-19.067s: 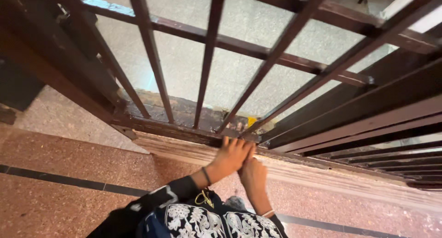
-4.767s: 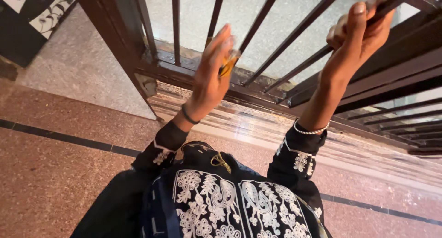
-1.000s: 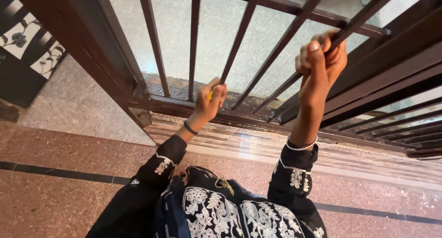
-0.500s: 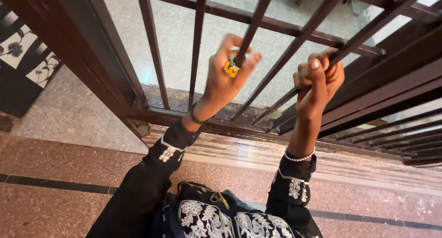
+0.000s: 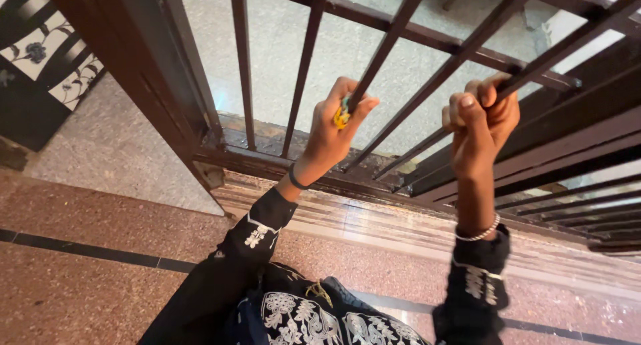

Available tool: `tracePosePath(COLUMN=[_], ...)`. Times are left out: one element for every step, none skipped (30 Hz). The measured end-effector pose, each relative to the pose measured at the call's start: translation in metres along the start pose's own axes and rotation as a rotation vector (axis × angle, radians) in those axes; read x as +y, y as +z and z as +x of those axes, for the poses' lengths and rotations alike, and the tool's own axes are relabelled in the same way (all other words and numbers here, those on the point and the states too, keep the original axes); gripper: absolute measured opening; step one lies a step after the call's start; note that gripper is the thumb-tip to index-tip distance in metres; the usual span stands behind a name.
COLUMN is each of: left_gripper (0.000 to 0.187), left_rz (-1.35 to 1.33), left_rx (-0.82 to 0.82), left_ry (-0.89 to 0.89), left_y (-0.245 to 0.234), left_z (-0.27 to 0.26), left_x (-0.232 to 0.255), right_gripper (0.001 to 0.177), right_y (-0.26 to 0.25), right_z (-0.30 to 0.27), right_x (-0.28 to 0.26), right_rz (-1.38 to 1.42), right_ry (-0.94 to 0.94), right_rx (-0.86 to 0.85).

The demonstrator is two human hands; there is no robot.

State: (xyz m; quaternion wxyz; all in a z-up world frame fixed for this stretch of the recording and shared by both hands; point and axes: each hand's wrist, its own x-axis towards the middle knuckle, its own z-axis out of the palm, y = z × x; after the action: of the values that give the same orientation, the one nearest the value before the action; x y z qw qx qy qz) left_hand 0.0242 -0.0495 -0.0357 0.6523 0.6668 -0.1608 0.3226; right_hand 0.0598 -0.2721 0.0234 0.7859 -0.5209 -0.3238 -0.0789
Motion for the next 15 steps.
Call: tracePosePath(left_gripper=[0.025, 0.025, 0.025, 0.025, 0.026, 0.027, 0.028, 0.027, 0.027, 0.026, 0.027, 0.027, 0.028, 0.027, 0.027], left_rz=[0.003, 0.003, 0.003, 0.005, -0.009, -0.024, -0.039, -0.032, -0.025, -0.019, -0.051, -0.083, -0.114, -0.116, -0.118], left_rx=[0.001, 0.004, 0.007, 0.01, 0.006, -0.001, -0.008, -0.015, -0.023, -0.031, -0.036, -0.04, -0.043, -0.054, -0.065], left_ry=[-0.029, -0.042, -0.056, -0.074, -0.115, -0.15, -0.186, -0.207, -0.228, -0.254, -0.245, -0.241, -0.238, -0.261, -0.285], left_y=[0.0, -0.001, -0.003, -0.005, -0.007, -0.008, -0.01, -0.011, -0.012, -0.013, -0.014, -0.015, -0.016, -0.015, -0.014], left_z=[-0.006, -0.014, -0.022, -0.033, -0.042, -0.048, -0.054, -0.06, -0.066, -0.072, -0.074, -0.077, -0.08, -0.077, -0.073], left_x=[-0.007, -0.013, -0.021, -0.028, -0.036, -0.046, -0.054, -0.061, -0.067, -0.072, -0.077, -0.079, -0.079, -0.076, -0.07], right_gripper=[0.026, 0.025, 0.024, 0.022, 0.021, 0.021, 0.02, 0.02, 0.021, 0.022, 0.023, 0.022, 0.022, 0.021, 0.021], right_y=[0.002, 0.005, 0.007, 0.008, 0.01, 0.012, 0.014, 0.018, 0.02, 0.022, 0.024, 0.024, 0.024, 0.024, 0.024], right_z=[-0.002, -0.002, -0.001, -0.001, -0.001, 0.0, 0.001, 0.003, 0.004, 0.002, 0.001, 0.001, 0.001, 0.003, 0.002], right_x=[0.002, 0.004, 0.005, 0.005, 0.006, 0.007, 0.009, 0.01, 0.01, 0.009, 0.008, 0.008, 0.007, 0.006, 0.005], right_rz=[0.006, 0.015, 0.022, 0.03, 0.037, 0.004, -0.03, -0.063, -0.041, -0.021, 0.0, 0.002, 0.005, 0.009, 0.003], right_ry=[-0.008, -0.016, -0.028, -0.035, -0.042, -0.066, -0.09, -0.121, -0.117, -0.108, -0.1, -0.098, -0.096, -0.102, -0.092], right_rx=[0.025, 0.047, 0.056, 0.067, 0.077, 0.115, 0.153, 0.188, 0.205, 0.222, 0.239, 0.231, 0.223, 0.212, 0.205])
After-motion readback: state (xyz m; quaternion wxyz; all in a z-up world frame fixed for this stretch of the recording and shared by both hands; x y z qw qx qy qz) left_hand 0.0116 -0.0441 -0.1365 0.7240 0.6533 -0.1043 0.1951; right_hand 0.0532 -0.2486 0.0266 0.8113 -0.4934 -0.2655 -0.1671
